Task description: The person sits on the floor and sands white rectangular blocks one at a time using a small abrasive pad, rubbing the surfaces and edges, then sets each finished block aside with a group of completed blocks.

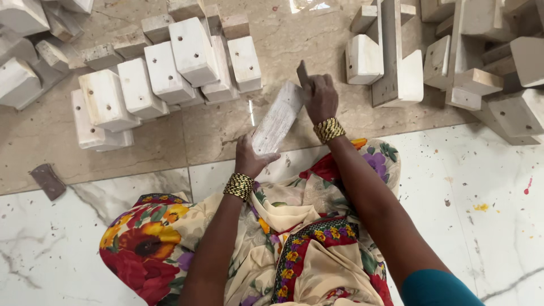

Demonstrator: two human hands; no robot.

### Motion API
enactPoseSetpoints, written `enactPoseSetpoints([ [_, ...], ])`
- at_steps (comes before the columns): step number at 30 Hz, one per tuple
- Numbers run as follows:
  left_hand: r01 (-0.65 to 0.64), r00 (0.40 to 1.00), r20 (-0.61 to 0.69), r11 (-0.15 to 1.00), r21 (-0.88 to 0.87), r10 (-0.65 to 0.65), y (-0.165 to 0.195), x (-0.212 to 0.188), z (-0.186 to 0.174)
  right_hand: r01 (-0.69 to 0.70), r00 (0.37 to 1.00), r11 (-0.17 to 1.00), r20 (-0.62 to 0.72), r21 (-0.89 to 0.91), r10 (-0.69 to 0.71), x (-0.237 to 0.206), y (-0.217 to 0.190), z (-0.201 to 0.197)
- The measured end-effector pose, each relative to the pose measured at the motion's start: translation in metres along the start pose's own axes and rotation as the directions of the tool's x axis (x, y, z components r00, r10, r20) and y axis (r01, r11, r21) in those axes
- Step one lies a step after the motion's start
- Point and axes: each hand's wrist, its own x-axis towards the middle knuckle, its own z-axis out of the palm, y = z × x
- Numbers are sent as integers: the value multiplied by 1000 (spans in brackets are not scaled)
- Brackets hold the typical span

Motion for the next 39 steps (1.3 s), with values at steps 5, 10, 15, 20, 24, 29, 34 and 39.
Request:
enactPoseSetpoints([
  [5,-157,986,-41,981,117,163,-15,21,15,266,921,927,215,265,-326,-65,-72,-10],
  [10,-231,970,-56,967,107,237,-7,18,4,149,948,980,262,129,-179,-51,-63,-7],
  [15,-99,994,51,994,41,97,8,13,-8,-122,988,992,-99,-17,120,5,26,1],
  [20,-61,998,27,998,-9,61,-3,16,4,-398,917,888,63,229,395,-33,26,15],
  [24,129,991,51,840,-527,-121,-12,28,5,-245,916,959,358,139,182,-93,-31,10],
  [29,44,990,-128,993,-111,-59,-11,29,-7,-58,926,937,370,345,-79,-123,-70,-25],
  [34,95,991,-81,988,-125,-106,-6,29,-12,-494,810,850,452,184,373,-55,-19,-2],
  [39,150,984,-50,950,-274,-170,-1,35,-5,-787,548,614,526,61,650,-38,17,27],
])
